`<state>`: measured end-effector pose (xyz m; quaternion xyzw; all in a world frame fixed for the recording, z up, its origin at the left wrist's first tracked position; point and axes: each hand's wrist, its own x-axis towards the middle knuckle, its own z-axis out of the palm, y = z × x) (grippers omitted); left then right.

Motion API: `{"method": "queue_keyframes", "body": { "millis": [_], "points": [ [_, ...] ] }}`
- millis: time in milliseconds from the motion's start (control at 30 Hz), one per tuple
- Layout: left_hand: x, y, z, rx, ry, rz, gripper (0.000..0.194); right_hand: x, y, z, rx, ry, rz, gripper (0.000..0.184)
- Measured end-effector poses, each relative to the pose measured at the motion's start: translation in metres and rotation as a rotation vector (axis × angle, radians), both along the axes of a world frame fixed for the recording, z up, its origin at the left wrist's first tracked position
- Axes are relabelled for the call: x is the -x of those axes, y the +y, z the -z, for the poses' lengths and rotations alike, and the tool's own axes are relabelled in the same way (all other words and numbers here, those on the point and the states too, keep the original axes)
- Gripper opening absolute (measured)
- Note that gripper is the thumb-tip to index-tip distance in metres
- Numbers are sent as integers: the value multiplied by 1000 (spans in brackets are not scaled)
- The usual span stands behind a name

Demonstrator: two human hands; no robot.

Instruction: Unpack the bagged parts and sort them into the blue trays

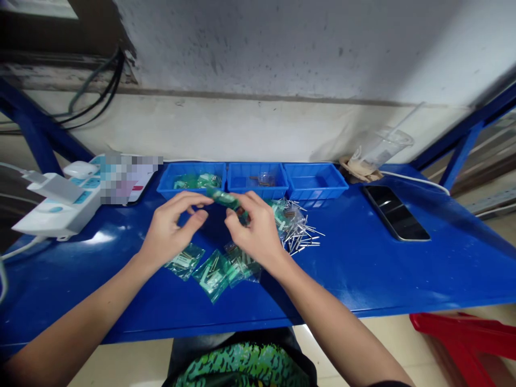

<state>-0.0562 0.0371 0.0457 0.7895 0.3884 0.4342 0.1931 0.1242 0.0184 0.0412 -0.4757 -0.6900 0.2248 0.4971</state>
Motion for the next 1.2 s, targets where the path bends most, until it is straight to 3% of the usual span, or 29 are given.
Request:
{"method": "queue_keyframes", "body": {
  "millis": [67, 133, 233, 333, 433, 500, 567, 667, 800, 933, 1067, 1200],
  "points": [
    [1, 2, 1, 263, -158, 10, 36, -1, 0, 4, -187, -209, 35, 32],
    [1, 6, 3, 452, -255, 36, 37, -1, 0, 8, -281, -362, 23, 38],
    [4, 9, 4, 464, -244, -9, 24, 0, 0, 11, -302, -466, 12, 41],
    [15, 11, -10, 47, -140, -288, 21, 2, -2, 10, -251, -462, 33, 38],
    [32, 20, -38, -472, 7, -608, 19, 0, -3, 8, -216, -431, 44, 34],
    [39, 29, -55, -643, 85, -722, 20, -2, -2, 6, -204, -417, 50, 31],
    [39, 35, -60, -591, 243, -614, 22, -5, 0, 5, -176, -425, 41, 30],
    [26, 33, -44, -233, 435, -314, 24, -2, -3, 3, -125, -458, -13, 29],
    [10, 15, -9, 30, 181, -286, 24, 20, -21, 5, -117, -594, -187, 36],
    [2, 6, 3, 64, 128, -251, 21, 45, -38, 14, -98, -716, -204, 52],
    [-1, 7, 6, 62, 175, -193, 20, 52, -36, 21, -52, -770, -151, 26],
    [-2, 8, 10, 63, 194, -177, 20, 49, -27, 23, 66, -761, -120, 20]
  ]
}}
